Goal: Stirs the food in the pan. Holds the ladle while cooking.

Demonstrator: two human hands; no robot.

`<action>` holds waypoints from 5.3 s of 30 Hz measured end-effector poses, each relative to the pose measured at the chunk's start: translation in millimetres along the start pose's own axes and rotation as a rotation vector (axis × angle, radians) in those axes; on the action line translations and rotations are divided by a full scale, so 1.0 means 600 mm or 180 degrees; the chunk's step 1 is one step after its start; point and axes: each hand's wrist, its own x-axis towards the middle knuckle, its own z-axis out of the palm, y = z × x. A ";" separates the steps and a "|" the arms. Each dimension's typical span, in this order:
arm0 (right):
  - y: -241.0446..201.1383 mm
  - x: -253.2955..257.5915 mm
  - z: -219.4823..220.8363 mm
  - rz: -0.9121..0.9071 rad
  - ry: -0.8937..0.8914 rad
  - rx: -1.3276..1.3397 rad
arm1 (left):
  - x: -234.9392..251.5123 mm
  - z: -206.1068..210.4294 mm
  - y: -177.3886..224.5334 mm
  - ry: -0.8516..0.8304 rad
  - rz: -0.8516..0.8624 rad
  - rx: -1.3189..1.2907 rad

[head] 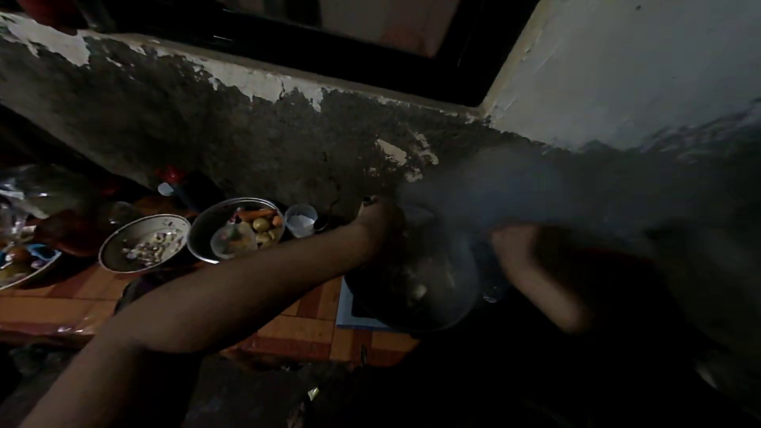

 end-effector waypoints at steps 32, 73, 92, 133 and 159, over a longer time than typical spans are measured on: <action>-0.012 0.100 0.109 -0.0745 -0.2950 0.1458 | 0.034 0.111 -0.029 -0.0427 0.0585 -0.0304; 0.077 0.034 -0.084 -0.0413 -0.0984 0.0765 | -0.041 -0.047 0.012 0.0547 0.0193 0.0269; -0.048 0.152 0.141 -0.0146 -0.1152 0.1718 | -0.058 -0.017 -0.032 0.0797 -0.0137 -0.0077; 0.020 0.097 0.137 -0.1055 -0.2116 0.1518 | 0.078 0.108 -0.030 -0.0004 0.0239 -0.0826; -0.036 0.099 0.109 -0.0120 -0.1143 0.0581 | 0.079 0.087 0.001 -0.0129 -0.0224 -0.0625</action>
